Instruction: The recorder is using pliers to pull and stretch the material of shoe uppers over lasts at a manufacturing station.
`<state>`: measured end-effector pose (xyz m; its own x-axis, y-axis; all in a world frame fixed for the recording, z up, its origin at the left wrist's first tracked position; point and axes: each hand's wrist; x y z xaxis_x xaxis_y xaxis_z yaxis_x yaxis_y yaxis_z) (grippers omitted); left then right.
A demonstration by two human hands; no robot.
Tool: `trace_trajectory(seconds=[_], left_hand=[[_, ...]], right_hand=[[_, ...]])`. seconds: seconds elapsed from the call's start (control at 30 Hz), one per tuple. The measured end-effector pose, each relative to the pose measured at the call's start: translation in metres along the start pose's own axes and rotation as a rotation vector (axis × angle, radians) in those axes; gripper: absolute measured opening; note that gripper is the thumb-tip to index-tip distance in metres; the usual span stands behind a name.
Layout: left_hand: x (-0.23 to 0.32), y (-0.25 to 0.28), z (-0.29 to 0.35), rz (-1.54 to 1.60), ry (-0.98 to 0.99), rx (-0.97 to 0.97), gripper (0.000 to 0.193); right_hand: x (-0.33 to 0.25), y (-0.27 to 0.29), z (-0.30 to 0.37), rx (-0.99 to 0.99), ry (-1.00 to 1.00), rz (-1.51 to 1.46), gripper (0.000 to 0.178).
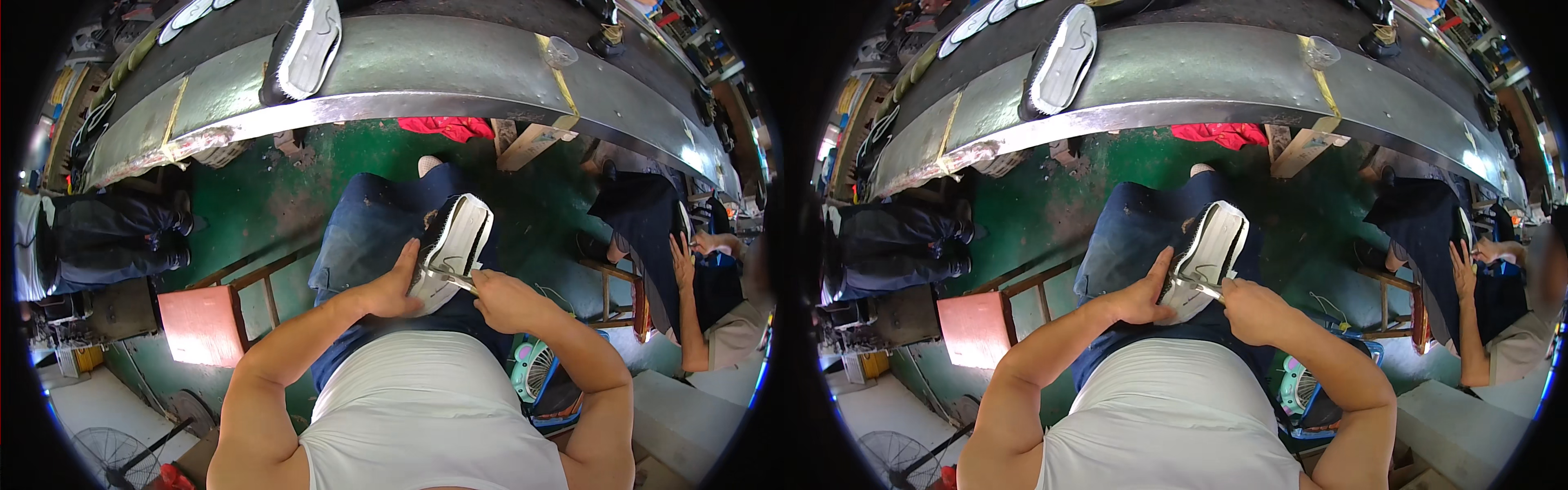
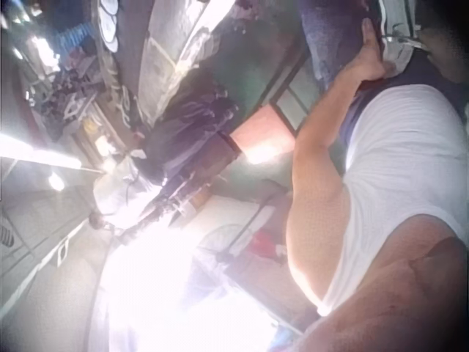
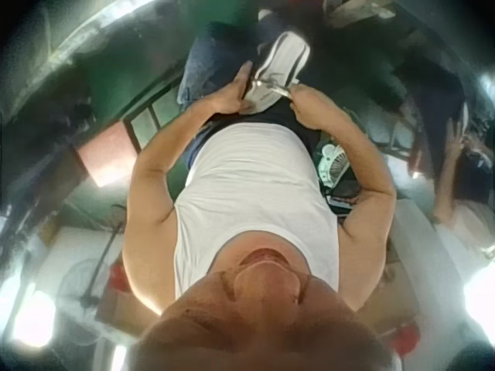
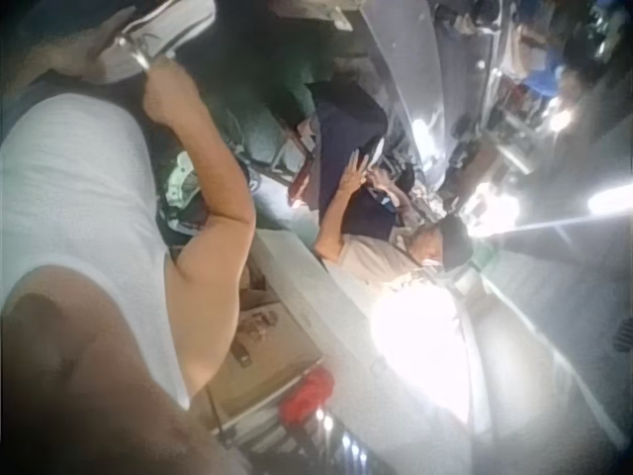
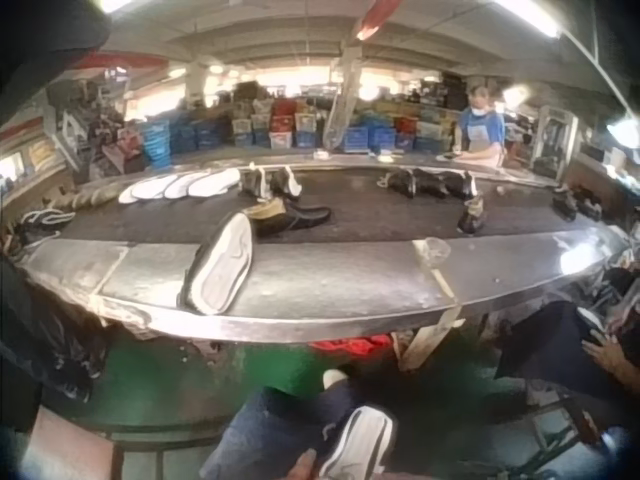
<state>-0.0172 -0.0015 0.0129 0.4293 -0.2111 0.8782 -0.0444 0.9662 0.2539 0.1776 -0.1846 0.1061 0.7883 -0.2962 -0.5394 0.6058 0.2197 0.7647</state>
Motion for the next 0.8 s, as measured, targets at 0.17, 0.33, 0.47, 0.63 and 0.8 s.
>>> trace_trajectory(seconds=[0.17, 0.33, 0.47, 0.63, 0.8], left_hand=[[0.010, -0.014, -0.018, 0.944, 0.345, 0.185, 0.069], [0.001, -0.037, -0.034, 0.295, 0.275, 0.546, 0.059], [0.000, -0.032, -0.034, 0.013, 0.142, 0.569, 0.054], [-0.006, -0.031, -0.036, -0.256, -0.145, 0.587, 0.052], [0.018, -0.012, -0.037, -0.523, -0.229, 0.280, 0.058]], right_hand=[[-0.008, -0.001, -0.007, -0.198, -0.094, 0.118, 0.030], [0.008, -0.038, 0.005, 0.052, -0.049, -0.075, 0.036], [0.017, -0.018, 0.003, 0.133, -0.017, 0.036, 0.045], [0.032, -0.015, -0.016, 0.285, -0.099, 0.134, 0.041], [0.059, -0.047, -0.005, 0.364, -0.158, -0.024, 0.034]])
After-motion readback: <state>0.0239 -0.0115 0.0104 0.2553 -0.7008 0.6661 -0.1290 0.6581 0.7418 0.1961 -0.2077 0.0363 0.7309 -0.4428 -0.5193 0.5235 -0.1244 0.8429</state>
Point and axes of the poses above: each hand's wrist, its own z-axis away from the middle knuckle, its own y-axis out of the back of the hand, x = y × z, and after that the axes turned 4 degrees about x, right-handed
